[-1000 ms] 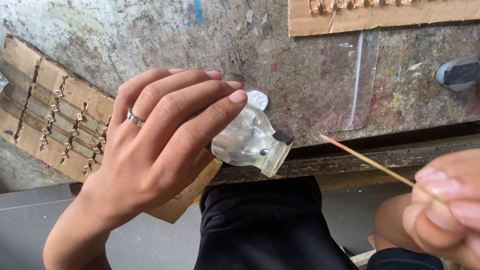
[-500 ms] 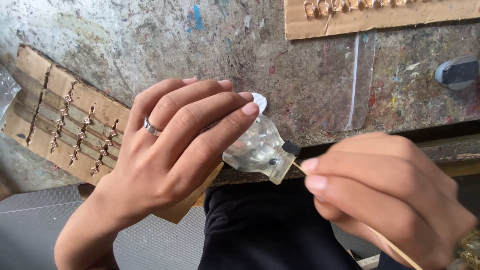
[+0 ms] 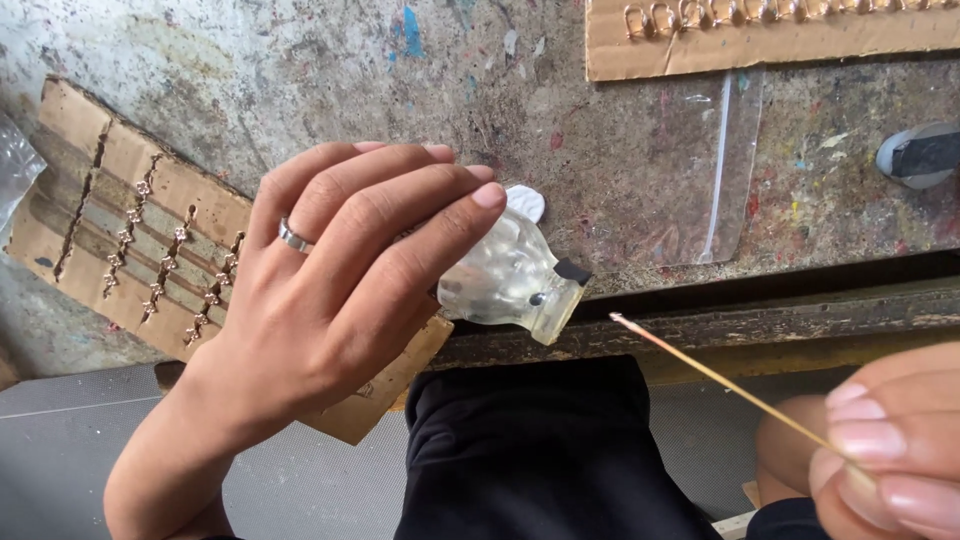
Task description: The person paints the neck of a small clear bottle black using a wooden stick, then switches to a paintbrush to apply black paint to a small area on the work surface. The person handles paint bottles and a tissue during the process.
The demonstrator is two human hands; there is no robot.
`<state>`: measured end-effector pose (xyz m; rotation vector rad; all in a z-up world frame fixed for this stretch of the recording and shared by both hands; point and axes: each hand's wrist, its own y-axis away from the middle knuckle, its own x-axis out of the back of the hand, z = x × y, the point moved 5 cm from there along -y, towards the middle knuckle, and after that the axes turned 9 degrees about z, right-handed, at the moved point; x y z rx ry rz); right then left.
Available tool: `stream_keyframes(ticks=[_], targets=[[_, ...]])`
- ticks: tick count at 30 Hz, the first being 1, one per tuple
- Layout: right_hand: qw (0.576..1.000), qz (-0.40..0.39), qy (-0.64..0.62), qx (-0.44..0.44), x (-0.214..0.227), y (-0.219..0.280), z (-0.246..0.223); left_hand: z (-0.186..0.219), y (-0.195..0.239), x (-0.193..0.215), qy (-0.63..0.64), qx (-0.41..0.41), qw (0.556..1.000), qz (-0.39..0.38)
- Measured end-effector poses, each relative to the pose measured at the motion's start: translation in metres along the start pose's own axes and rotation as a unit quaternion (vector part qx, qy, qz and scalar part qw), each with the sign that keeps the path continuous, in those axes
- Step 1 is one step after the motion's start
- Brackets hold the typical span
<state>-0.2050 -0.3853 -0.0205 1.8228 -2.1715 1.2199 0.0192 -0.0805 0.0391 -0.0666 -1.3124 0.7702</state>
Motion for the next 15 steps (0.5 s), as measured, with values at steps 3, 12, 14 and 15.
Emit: stream_keyframes(ticks=[3,12,14,15], targets=[[1.0,0.017,-0.008,-0.006,0.002,0.005,0.017,-0.001,0.002,0.002,-0.008,0.006,1.0,0.001],[0.999,-0.011,0.017,0.038,-0.028,-0.057,0.012,0.0,0.002,0.004,-0.009,0.005,1.0,0.002],[0.999,-0.007,0.018,0.036,-0.029,-0.057,0.014,0.0,0.002,0.004,-0.006,0.004,1.0,0.003],[0.999,-0.001,0.016,0.038,-0.029,-0.056,0.015,0.0,0.002,0.004,-0.008,0.003,1.0,0.004]])
